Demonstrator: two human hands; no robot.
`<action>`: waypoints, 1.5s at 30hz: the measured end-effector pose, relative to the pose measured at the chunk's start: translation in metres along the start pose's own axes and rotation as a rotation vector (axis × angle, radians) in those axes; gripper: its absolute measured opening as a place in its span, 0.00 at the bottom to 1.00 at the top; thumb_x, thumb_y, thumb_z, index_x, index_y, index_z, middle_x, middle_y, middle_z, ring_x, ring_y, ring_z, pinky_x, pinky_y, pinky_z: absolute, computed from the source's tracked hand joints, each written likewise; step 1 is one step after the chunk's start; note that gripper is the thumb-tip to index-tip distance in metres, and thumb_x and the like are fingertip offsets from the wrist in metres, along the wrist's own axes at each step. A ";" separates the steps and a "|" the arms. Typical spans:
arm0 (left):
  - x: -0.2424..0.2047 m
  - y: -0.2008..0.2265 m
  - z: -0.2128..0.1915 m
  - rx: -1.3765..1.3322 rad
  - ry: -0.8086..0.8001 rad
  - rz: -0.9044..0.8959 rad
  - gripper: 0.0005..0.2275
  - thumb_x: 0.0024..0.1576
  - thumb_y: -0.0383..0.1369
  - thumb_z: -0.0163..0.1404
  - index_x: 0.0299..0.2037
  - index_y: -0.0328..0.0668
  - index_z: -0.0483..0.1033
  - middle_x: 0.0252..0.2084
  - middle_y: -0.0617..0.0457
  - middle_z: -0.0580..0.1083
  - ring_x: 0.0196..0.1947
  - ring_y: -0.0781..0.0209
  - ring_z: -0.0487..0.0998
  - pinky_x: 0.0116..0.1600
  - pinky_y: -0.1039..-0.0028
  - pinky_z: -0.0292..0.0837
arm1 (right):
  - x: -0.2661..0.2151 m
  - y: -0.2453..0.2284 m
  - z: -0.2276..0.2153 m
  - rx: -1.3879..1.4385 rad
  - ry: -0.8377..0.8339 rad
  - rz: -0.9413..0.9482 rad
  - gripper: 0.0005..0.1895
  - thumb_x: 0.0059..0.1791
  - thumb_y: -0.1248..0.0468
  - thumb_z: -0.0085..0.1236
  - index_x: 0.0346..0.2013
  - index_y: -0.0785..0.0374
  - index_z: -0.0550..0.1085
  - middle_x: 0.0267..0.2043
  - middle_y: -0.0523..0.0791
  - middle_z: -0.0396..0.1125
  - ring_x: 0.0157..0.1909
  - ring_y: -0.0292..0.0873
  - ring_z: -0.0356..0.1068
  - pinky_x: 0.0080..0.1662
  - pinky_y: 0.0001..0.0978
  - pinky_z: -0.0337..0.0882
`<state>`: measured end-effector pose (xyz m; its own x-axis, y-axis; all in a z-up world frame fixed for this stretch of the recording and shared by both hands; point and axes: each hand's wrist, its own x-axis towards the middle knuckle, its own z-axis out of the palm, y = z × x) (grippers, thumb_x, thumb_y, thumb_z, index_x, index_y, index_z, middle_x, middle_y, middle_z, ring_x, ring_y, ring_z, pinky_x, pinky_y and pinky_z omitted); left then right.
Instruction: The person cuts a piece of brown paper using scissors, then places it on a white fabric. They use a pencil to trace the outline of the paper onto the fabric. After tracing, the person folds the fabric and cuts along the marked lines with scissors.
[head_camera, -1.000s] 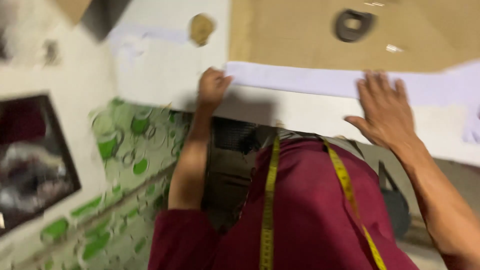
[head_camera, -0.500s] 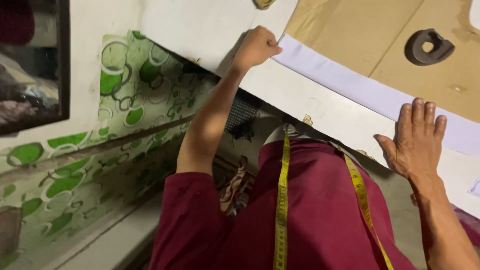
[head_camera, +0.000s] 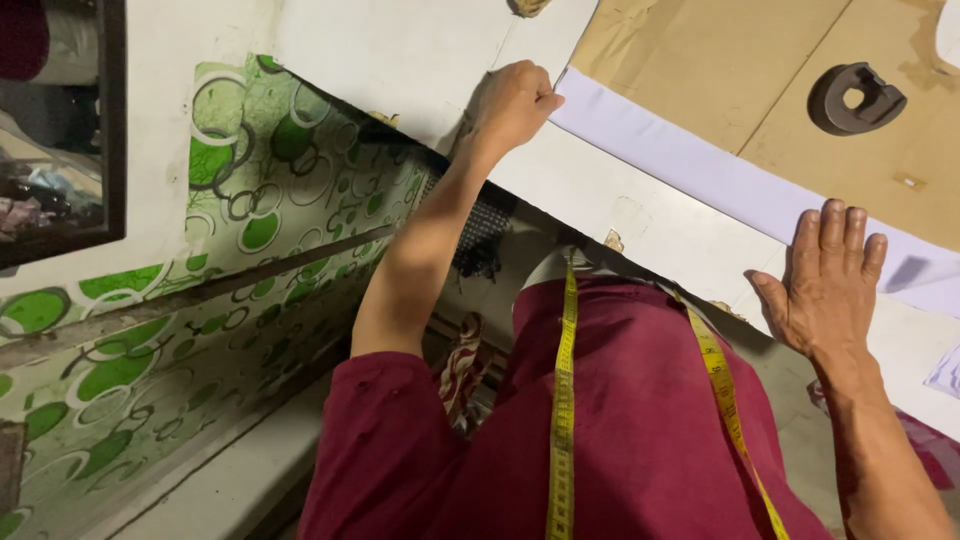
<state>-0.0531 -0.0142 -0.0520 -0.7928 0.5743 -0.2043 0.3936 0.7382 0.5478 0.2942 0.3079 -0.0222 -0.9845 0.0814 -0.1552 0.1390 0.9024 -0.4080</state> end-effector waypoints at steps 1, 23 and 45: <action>-0.002 0.003 -0.002 0.089 0.008 -0.009 0.30 0.62 0.35 0.62 0.15 0.52 0.50 0.12 0.63 0.50 0.15 0.71 0.50 0.26 0.78 0.57 | 0.000 -0.001 -0.001 -0.005 0.010 -0.010 0.51 0.55 0.34 0.24 0.77 0.76 0.46 0.80 0.66 0.37 0.80 0.69 0.30 0.70 0.73 0.32; -0.039 0.062 -0.011 0.772 0.418 0.792 0.04 0.60 0.20 0.56 0.41 0.32 0.77 0.35 0.49 0.74 0.32 0.59 0.73 0.36 0.75 0.70 | -0.004 0.025 0.007 -0.175 0.083 -0.026 0.43 0.55 0.44 0.39 0.76 0.72 0.53 0.80 0.61 0.46 0.80 0.64 0.43 0.72 0.64 0.45; 0.003 0.050 -0.035 0.561 0.180 0.776 0.07 0.65 0.23 0.46 0.40 0.44 0.77 0.34 0.55 0.72 0.43 0.55 0.75 0.47 0.65 0.66 | 0.007 0.035 0.021 -0.169 0.527 0.059 0.26 0.55 0.42 0.55 0.62 0.51 0.78 0.66 0.42 0.72 0.69 0.45 0.67 0.66 0.42 0.61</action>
<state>-0.0521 0.0122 0.0028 -0.2608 0.9438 0.2032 0.9640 0.2659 0.0023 0.2944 0.3314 -0.0567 -0.9020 0.2952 0.3150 0.2191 0.9417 -0.2552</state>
